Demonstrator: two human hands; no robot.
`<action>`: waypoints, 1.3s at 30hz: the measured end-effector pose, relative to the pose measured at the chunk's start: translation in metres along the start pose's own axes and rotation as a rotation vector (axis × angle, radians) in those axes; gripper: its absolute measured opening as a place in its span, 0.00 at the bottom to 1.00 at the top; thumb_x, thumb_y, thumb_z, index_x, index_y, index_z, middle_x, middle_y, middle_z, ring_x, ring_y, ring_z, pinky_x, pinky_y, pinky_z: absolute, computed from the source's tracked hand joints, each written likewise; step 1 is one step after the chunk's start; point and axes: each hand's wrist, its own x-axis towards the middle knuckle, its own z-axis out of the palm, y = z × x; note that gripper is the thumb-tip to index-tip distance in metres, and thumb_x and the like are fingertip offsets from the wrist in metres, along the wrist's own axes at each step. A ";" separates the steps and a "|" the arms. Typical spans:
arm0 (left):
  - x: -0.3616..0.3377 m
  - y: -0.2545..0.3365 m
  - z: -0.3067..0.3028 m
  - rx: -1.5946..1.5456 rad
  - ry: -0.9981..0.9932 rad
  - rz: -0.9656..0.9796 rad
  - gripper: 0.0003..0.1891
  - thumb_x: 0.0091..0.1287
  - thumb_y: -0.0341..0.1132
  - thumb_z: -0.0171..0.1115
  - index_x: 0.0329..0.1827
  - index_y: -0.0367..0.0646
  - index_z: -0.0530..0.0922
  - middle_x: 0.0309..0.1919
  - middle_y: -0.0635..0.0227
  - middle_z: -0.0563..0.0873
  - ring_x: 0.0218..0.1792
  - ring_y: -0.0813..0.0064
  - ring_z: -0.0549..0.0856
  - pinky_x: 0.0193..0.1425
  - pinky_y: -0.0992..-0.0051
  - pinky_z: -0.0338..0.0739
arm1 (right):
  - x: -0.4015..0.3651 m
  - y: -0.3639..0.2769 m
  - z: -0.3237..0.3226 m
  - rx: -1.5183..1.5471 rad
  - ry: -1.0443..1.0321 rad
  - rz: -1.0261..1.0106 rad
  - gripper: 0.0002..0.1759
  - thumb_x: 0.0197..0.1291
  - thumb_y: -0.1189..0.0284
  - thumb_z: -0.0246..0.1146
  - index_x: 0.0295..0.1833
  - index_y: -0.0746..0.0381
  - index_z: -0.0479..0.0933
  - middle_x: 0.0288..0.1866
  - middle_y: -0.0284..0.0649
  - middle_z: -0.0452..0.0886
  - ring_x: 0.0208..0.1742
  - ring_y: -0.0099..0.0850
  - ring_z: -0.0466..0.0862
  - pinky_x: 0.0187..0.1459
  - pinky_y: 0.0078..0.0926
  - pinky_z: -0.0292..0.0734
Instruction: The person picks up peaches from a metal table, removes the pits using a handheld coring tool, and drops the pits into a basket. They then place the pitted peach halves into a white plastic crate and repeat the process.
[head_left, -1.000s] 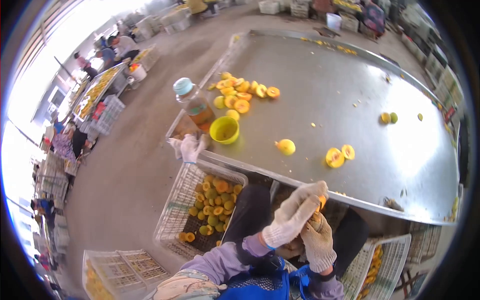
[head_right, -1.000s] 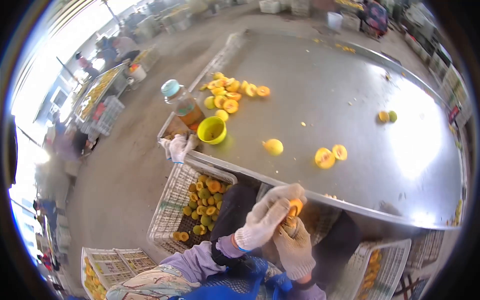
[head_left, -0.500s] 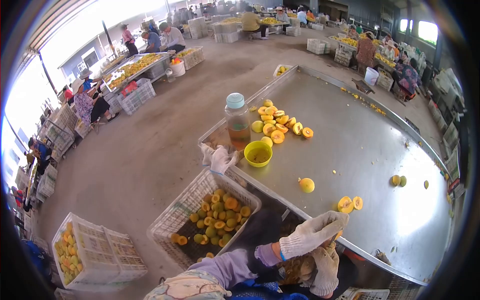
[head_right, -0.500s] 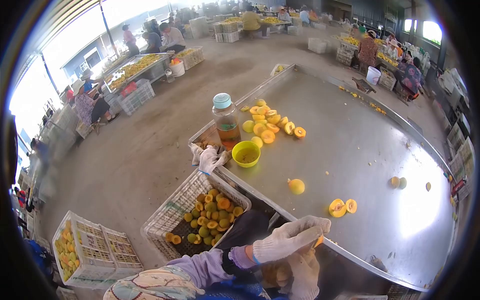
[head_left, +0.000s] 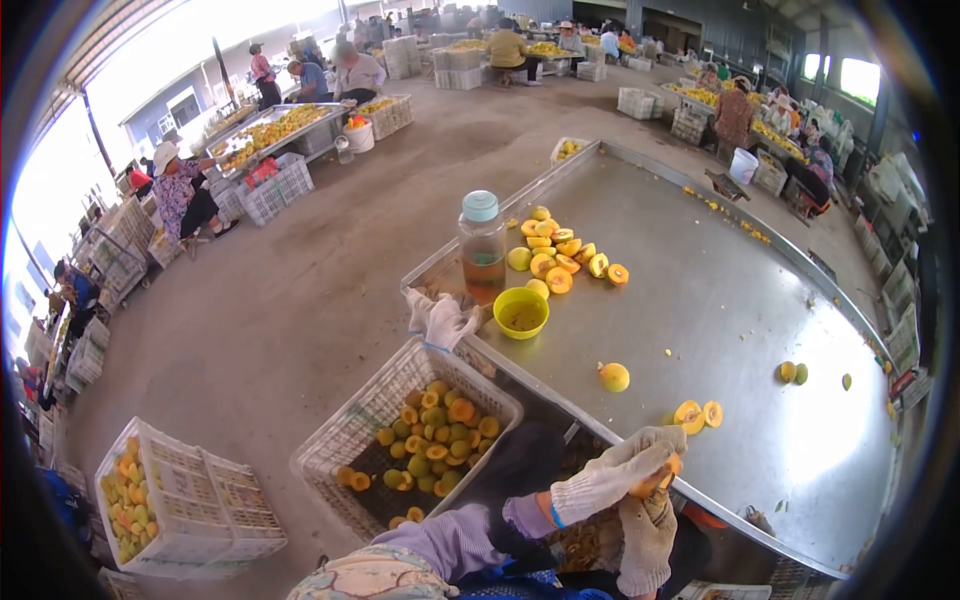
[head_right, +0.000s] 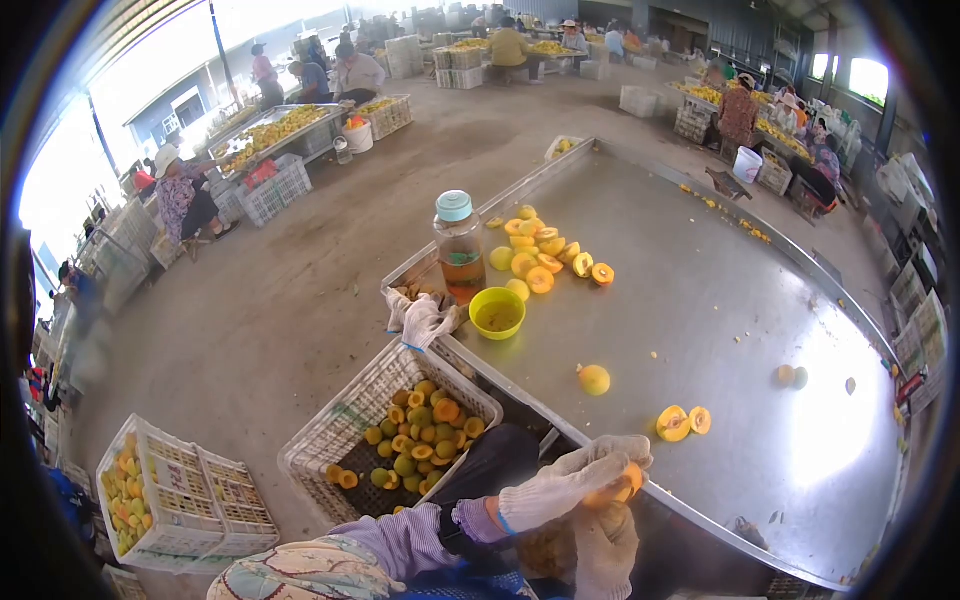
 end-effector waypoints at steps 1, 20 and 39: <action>-0.001 0.003 0.001 0.042 0.016 -0.004 0.24 0.79 0.47 0.53 0.69 0.41 0.71 0.54 0.71 0.78 0.56 0.82 0.76 0.65 0.82 0.70 | 0.002 0.000 -0.004 0.016 -0.026 0.037 0.08 0.64 0.73 0.63 0.48 0.61 0.77 0.22 0.34 0.81 0.14 0.25 0.77 0.18 0.20 0.72; -0.013 0.008 -0.039 0.438 -0.049 -0.221 0.25 0.71 0.39 0.64 0.68 0.40 0.71 0.59 0.67 0.79 0.59 0.78 0.77 0.66 0.77 0.72 | 0.006 -0.017 -0.015 0.052 0.121 0.092 0.12 0.64 0.71 0.60 0.51 0.60 0.72 0.20 0.34 0.77 0.13 0.22 0.72 0.16 0.16 0.69; -0.017 0.012 -0.028 0.065 0.228 0.005 0.26 0.73 0.38 0.59 0.72 0.39 0.66 0.54 0.58 0.82 0.52 0.65 0.85 0.57 0.71 0.80 | -0.020 -0.057 0.009 0.066 -0.216 0.365 0.17 0.64 0.67 0.68 0.54 0.62 0.73 0.28 0.32 0.80 0.25 0.16 0.76 0.26 0.15 0.71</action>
